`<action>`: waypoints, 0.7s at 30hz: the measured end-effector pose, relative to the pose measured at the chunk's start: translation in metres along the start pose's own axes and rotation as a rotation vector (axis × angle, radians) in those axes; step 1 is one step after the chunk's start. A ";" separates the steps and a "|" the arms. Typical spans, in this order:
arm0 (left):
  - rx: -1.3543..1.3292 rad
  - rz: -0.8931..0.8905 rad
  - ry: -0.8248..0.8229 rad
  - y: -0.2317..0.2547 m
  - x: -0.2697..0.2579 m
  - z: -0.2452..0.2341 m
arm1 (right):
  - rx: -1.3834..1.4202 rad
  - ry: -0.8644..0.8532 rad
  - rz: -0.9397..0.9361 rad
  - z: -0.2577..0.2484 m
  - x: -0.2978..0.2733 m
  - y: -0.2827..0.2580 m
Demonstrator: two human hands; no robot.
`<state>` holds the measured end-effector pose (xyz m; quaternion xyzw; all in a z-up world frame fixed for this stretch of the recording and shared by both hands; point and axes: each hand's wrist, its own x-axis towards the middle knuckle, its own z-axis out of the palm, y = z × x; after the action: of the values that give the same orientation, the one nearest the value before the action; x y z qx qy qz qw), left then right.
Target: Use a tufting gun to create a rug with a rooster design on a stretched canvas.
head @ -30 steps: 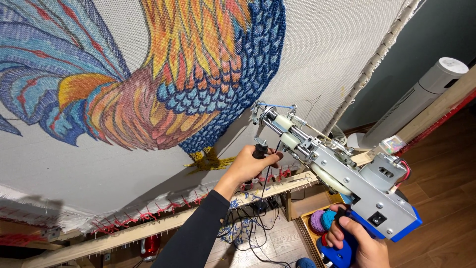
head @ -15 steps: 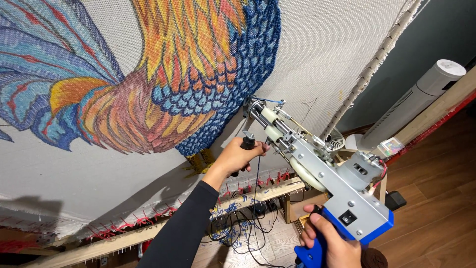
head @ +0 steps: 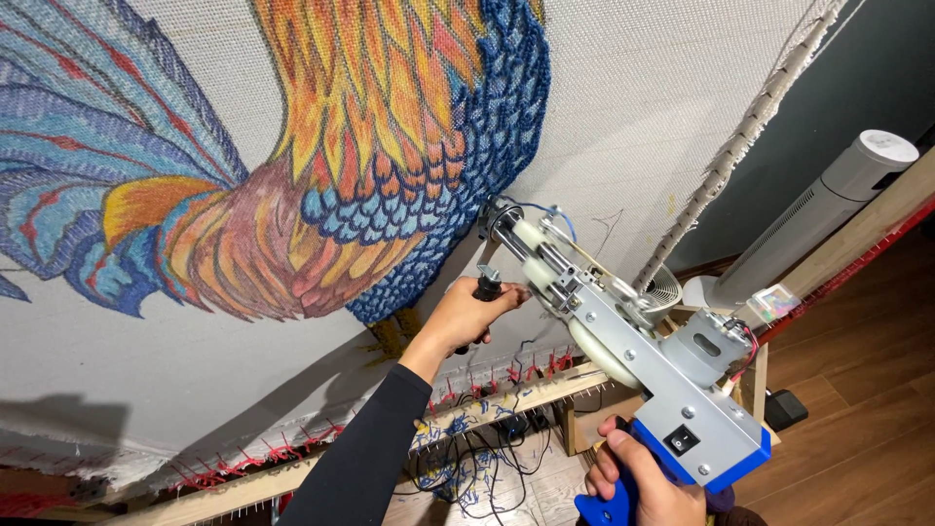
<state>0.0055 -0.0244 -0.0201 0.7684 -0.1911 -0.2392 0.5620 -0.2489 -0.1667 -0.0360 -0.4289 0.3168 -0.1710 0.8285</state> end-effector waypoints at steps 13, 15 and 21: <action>-0.163 0.114 -0.053 -0.007 0.014 0.011 | -0.073 -0.017 -0.076 -0.015 0.015 -0.011; -0.188 0.186 -0.051 -0.009 0.014 0.016 | -0.102 -0.023 -0.104 -0.016 0.010 -0.018; -0.134 0.094 -0.041 0.008 -0.003 0.038 | -0.153 -0.118 -0.088 -0.052 0.013 -0.033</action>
<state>-0.0191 -0.0547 -0.0219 0.7142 -0.2221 -0.2404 0.6187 -0.2751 -0.2241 -0.0366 -0.5138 0.2603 -0.1570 0.8022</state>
